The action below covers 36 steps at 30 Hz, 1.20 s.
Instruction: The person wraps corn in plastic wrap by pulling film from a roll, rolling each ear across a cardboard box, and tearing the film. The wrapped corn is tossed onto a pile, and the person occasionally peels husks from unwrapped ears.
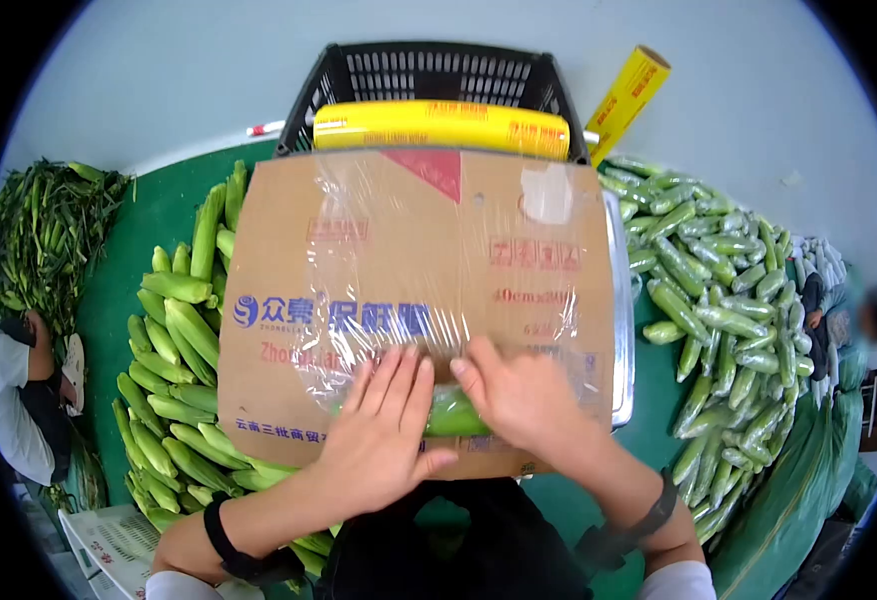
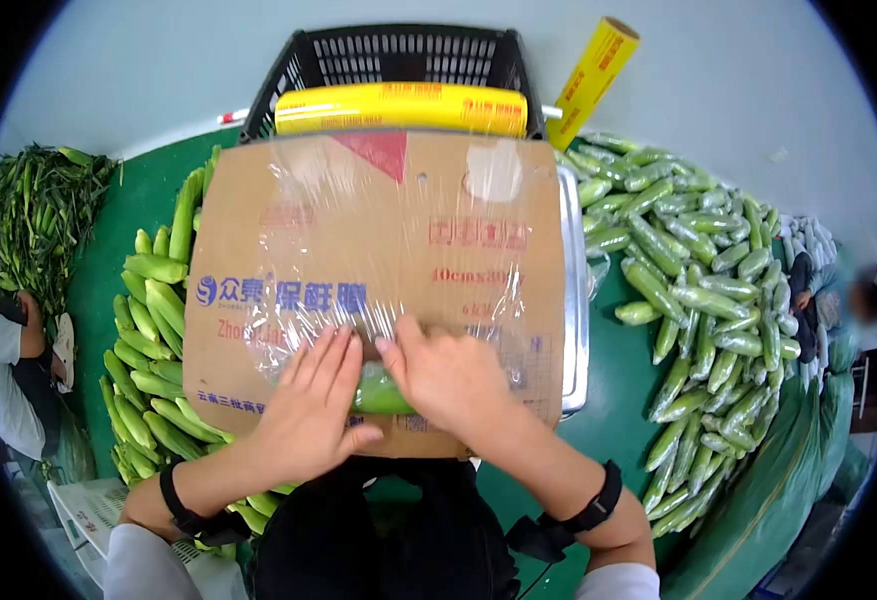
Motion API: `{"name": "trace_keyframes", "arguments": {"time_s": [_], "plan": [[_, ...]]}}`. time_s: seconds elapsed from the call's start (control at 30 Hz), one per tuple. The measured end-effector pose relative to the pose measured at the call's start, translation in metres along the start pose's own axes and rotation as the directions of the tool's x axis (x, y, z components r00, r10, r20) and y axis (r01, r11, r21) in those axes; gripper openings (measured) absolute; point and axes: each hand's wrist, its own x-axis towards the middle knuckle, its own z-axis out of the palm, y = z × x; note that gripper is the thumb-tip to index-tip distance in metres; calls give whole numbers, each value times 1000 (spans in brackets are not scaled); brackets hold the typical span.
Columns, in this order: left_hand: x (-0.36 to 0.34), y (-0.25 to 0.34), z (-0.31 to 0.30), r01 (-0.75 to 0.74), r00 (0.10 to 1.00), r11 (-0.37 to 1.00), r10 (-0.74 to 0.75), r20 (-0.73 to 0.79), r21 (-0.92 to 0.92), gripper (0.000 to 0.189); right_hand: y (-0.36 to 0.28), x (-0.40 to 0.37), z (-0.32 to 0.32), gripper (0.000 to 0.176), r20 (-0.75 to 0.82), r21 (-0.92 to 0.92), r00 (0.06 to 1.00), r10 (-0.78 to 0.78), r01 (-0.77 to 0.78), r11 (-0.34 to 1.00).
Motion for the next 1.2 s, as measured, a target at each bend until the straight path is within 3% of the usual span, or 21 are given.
{"name": "trace_keyframes", "arguments": {"time_s": [0.07,0.1,0.13,0.17,0.23,0.3,0.4,0.53,0.6,0.73,0.8,0.87,0.9,0.93,0.97,1.0,1.03,1.1,1.13,1.17,1.2], "plan": [[18,-15,3,32,997,991,-22,-78,127,72,10,6,4,18,-336,61,919,-207,240,969],[38,-29,3,82,990,978,-58,-125,192,71,14,8,3,20,-497,53,816,-293,366,929],[63,-52,4,129,976,979,-97,-198,156,70,17,12,8,30,-508,-69,735,-449,485,872],[89,-76,1,169,952,978,-130,-277,121,69,19,21,8,35,-489,-120,713,-502,515,849],[127,-108,-22,41,942,935,81,-325,352,68,21,40,5,48,-435,-174,695,-572,558,811],[157,-134,-25,-112,991,964,127,-50,243,71,25,66,-5,56,-368,-206,725,-581,546,812],[187,-143,-34,-90,956,970,20,294,228,75,25,109,-13,56,-261,-255,820,-510,451,856],[193,-133,-40,6,913,964,-114,392,266,80,8,104,-19,54,-93,-276,868,-489,449,850],[189,-131,-42,47,903,972,-140,406,231,82,4,78,-19,54,-59,-291,830,-555,518,804],[180,-128,-46,1,944,987,-54,324,161,81,3,-11,-21,56,269,-29,773,-575,603,797],[172,-134,-46,-34,971,988,-4,239,154,76,15,-51,-12,60,327,143,800,-503,484,863],[148,-135,-35,-3,986,994,-15,-168,-110,67,37,-82,1,62,325,416,880,-346,195,888],[135,-127,-25,-35,932,970,-55,-359,-239,63,46,-86,3,63,341,538,904,-259,39,842],[121,-106,-19,-82,852,946,-96,-515,-313,55,48,-81,1,65,371,713,918,-141,-184,677],[105,-78,-16,-144,752,914,-149,-642,-380,48,45,-75,0,66,429,824,903,-32,-376,423],[87,-46,-13,-202,808,929,-20,-589,-309,46,39,-72,1,68,516,848,855,49,-519,107],[79,-25,-11,-257,844,936,97,-528,-239,44,31,-65,-1,67,557,829,829,-43,-558,-34],[85,-32,-4,-376,780,875,122,-614,-305,44,14,-42,-7,66,586,720,770,-254,-638,-274],[89,-31,-7,-420,777,756,14,-629,-502,46,10,-32,-4,69,475,658,767,-432,-636,-404],[96,-28,-14,-474,765,588,-94,-638,-655,48,5,-24,-1,72,320,568,762,-563,-630,-529],[100,-18,-22,-475,804,216,-286,-520,-853,51,-2,-17,2,75,175,415,734,-656,-660,-627]]}}
